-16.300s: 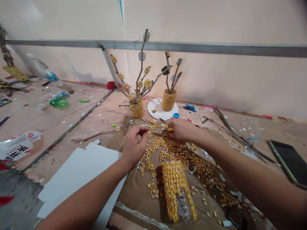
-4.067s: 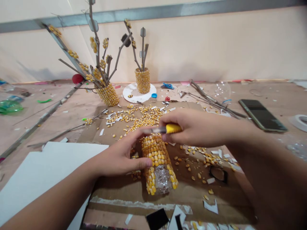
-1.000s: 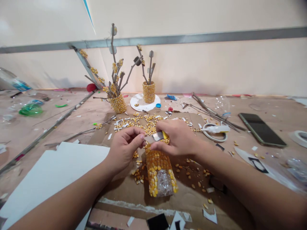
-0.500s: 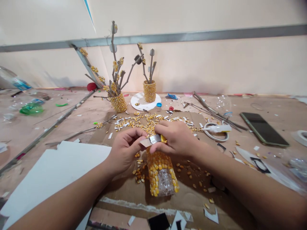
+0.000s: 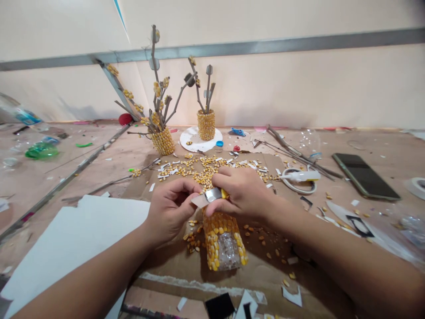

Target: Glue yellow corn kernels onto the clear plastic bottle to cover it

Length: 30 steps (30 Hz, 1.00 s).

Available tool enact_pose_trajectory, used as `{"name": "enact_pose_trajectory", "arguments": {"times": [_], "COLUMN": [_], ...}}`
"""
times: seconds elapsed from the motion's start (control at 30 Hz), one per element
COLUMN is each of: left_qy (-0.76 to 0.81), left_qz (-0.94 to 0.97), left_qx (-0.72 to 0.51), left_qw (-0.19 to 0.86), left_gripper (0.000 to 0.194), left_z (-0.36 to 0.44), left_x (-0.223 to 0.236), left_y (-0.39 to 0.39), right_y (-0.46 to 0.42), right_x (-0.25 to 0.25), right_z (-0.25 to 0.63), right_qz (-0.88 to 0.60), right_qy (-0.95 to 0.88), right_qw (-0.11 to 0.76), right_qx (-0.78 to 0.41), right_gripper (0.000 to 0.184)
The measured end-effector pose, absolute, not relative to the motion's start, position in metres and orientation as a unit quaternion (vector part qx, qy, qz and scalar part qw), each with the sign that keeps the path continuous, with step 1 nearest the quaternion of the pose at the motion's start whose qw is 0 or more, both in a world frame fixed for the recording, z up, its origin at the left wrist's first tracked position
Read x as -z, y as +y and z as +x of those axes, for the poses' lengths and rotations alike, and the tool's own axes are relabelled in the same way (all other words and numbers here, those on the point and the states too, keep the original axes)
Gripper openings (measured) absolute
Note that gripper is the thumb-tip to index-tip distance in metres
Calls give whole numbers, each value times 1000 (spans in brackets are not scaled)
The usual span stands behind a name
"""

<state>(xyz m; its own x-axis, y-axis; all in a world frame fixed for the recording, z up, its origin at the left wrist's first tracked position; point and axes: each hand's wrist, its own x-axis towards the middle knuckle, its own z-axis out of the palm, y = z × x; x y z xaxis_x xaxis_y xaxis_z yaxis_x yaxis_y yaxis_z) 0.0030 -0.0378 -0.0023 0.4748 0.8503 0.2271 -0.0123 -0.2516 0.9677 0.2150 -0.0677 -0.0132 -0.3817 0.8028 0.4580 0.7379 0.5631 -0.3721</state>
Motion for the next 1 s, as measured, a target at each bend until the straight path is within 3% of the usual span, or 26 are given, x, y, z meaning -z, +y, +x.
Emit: {"name": "enact_pose_trajectory", "arguments": {"times": [0.27,0.37,0.47,0.57,0.73,0.83,0.93,1.0], "left_qy": [279,292,295,297,288,299,320,333], "left_qz": [672,663,656,650,683,683,680,685], "left_qx": [-413,-406,-377,-363,-340,-346,-359,-365], "left_qw": [548,557,583,598,579,569,554,536], "left_gripper": [10,11,11,6,9,14,14,14], "left_z": [4,4,3,1,0,2,4,6], "left_x": [1,4,9,13,13,12,12,11], "left_y": [-43,-39,-35,-33,-33,-32,-30,-29], "right_y": [-54,-57,-67,-76,-73,-63,-56,-58], "right_x": [3,-8,-16,-19,-19,-20,-22,-25], "right_z": [233,236,230,221,223,239,252,253], "right_qz": [-562,-502,-389,-327,-346,-434,-566,-565], "right_qy": [-716,-733,-783,-812,-818,-795,-741,-743], "right_qw": [402,431,428,412,393,380,339,336], "right_qx": [-95,-158,-230,-254,-237,-189,-129,-124], "right_gripper": [66,43,6,13,12,12,26,23]}}
